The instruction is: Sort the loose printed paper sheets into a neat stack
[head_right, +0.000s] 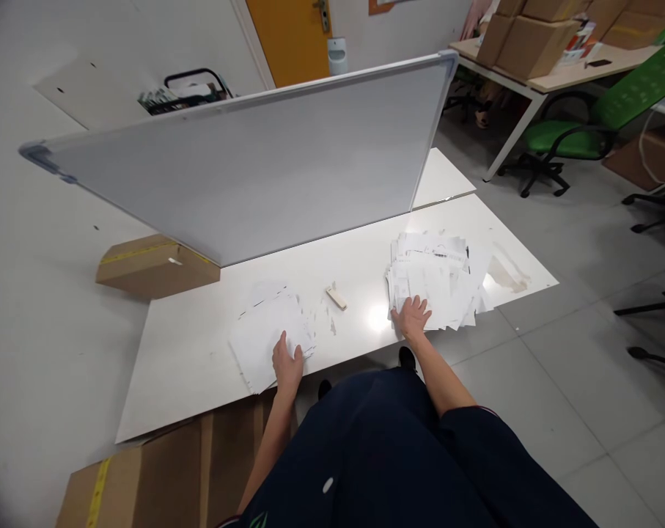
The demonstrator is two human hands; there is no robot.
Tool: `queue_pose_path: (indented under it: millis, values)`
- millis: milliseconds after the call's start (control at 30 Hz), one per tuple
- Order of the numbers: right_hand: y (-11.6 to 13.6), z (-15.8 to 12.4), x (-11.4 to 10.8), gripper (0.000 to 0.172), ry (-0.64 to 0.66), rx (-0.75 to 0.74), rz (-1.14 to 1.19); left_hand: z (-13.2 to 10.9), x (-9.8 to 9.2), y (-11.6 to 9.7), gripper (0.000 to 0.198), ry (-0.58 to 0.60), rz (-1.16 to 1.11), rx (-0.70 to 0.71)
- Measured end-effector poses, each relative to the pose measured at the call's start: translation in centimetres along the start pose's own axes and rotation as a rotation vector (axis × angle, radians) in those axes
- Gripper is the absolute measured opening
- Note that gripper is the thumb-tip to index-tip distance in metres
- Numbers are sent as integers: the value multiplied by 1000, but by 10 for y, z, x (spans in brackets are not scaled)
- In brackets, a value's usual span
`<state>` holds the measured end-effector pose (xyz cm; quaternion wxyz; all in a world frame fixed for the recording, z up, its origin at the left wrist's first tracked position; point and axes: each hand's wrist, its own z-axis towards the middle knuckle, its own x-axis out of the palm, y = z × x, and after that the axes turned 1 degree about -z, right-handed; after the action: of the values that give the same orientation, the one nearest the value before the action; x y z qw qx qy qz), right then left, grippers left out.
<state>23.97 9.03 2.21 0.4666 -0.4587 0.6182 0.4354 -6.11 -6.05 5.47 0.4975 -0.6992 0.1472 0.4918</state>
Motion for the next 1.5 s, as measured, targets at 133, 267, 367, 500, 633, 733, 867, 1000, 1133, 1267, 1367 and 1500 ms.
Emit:
queue_pose_path:
  millis: [133,267,367,500,633,733,867,1000,1133,1267,1367,1500]
  values:
    - [7,-4,-6,41,-4,-21,-23,-5,2,0,55,17,-19,-3]
    - [9,-7,-18,30,7,-34,-5,-10,3,-6,53,27,-78,-14]
    - [13,-13,-37,31,85,-100,99,-13,4,-18,51,86,-250,-47]
    - [33,-37,-71,31,220,-394,544,-13,6,-44,60,339,-756,-345]
    - [62,-76,-91,33,454,-546,1087,-8,7,-68,56,683,-1297,-652]
    - [72,-94,-87,34,677,-434,1323,-3,5,-74,40,672,-1545,-670]
    - [60,-81,-73,44,868,-317,1271,2,-2,-70,29,431,-1626,-648]
    - [24,-33,-55,50,356,-202,752,1,-7,-65,31,302,-1542,-655]
    - [-14,2,-25,76,118,-175,155,-2,-1,-65,30,221,-1460,-686]
    - [-32,3,-2,68,36,-290,-58,-3,6,-66,28,155,-1413,-655]
    - [-35,-5,4,51,-65,-343,-94,-1,7,-66,27,153,-1387,-615]
    - [-35,-12,5,33,-123,-428,-56,1,4,-66,30,164,-1385,-579]
